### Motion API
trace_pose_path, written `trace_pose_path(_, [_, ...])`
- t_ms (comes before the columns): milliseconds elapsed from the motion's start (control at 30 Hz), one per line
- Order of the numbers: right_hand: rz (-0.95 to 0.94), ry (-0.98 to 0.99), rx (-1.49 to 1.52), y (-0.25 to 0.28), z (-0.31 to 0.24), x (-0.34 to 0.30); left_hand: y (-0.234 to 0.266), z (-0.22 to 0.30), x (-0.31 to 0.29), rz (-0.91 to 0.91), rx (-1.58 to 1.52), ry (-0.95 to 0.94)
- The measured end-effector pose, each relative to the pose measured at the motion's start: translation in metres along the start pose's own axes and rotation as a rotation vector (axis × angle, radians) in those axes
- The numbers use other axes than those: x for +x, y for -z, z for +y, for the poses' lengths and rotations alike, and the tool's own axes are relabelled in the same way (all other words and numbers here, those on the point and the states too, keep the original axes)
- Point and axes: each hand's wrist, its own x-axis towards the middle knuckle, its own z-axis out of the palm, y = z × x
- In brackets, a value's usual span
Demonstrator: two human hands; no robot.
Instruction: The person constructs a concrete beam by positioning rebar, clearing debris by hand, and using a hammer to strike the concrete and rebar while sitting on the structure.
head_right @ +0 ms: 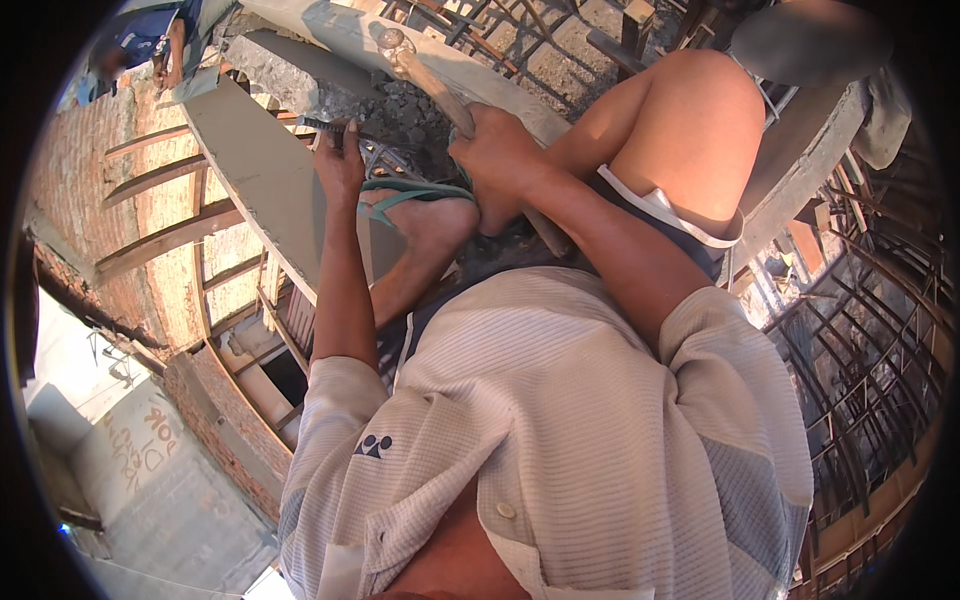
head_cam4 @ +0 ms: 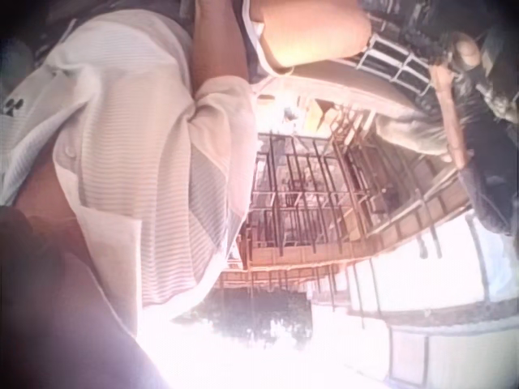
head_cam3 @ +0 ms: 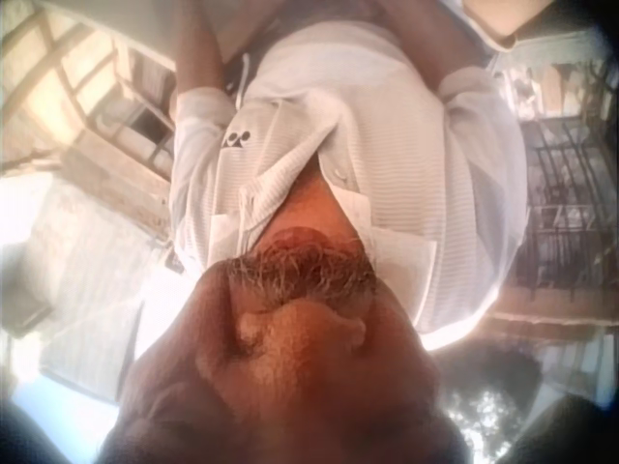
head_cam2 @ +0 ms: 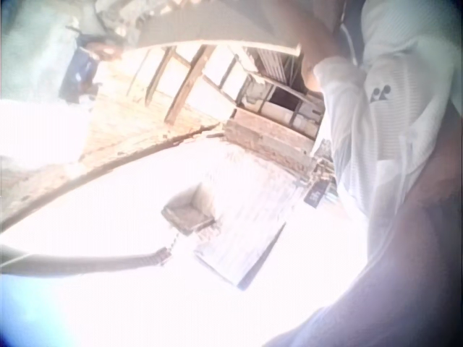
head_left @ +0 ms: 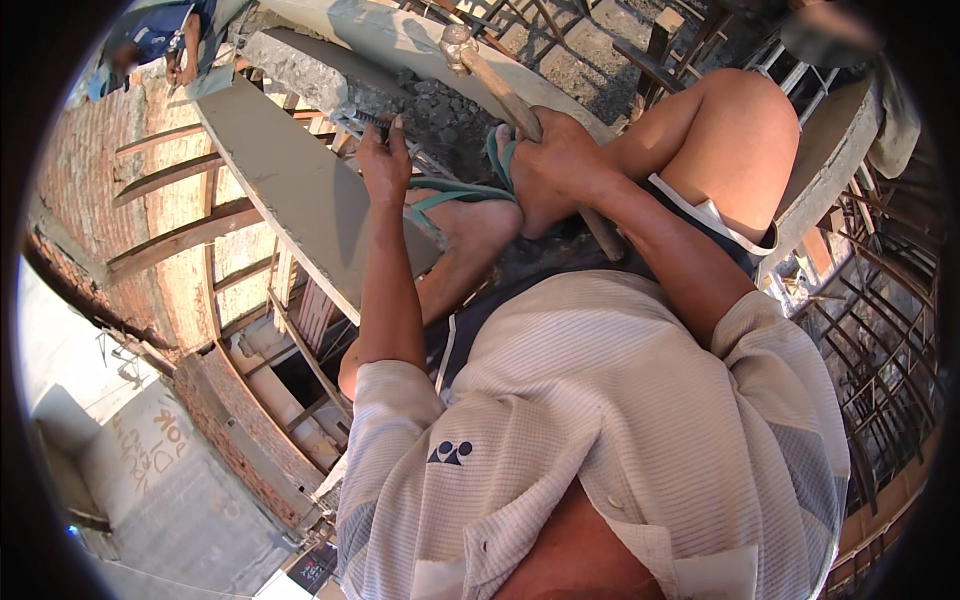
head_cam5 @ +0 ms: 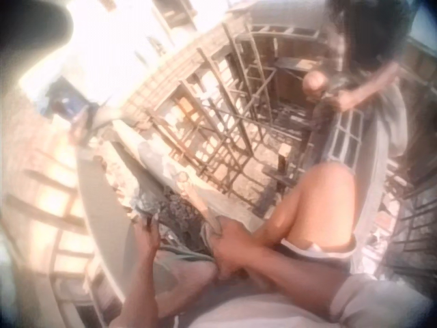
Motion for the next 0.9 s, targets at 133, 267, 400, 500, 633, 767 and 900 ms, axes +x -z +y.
trace_pose_path(133, [0.077, -0.233, 0.215, -0.008, 0.008, 0.006, -0.005, -0.001, -0.004, -0.087, 0.095, -0.039])
trace_pose_path(267, [-0.016, -0.251, 0.21, -0.007, 0.007, 0.005, -0.014, 0.014, 0.008, -0.293, 0.349, -0.121])
trace_pose_path(400, [-0.01, -0.188, 0.191, -0.013, 0.018, 0.003, -0.027, 0.041, 0.022, -0.378, 0.362, -0.14])
trace_pose_path(500, [0.028, -0.145, 0.115, -0.009, 0.014, 0.001, -0.009, 0.036, 0.021, -0.261, 0.207, 0.002])
trace_pose_path(633, [0.128, -0.1, 0.129, -0.006, 0.01, 0.003, -0.001, 0.024, 0.011, -0.012, -0.249, -0.041])
trace_pose_path(767, [0.085, -0.144, 0.224, -0.003, -0.005, 0.002, 0.01, -0.018, -0.011, -0.038, 0.079, 0.016])
trace_pose_path(900, [0.099, -0.093, 0.249, -0.006, 0.017, -0.001, -0.002, 0.032, -0.005, -0.192, 0.237, 0.022])
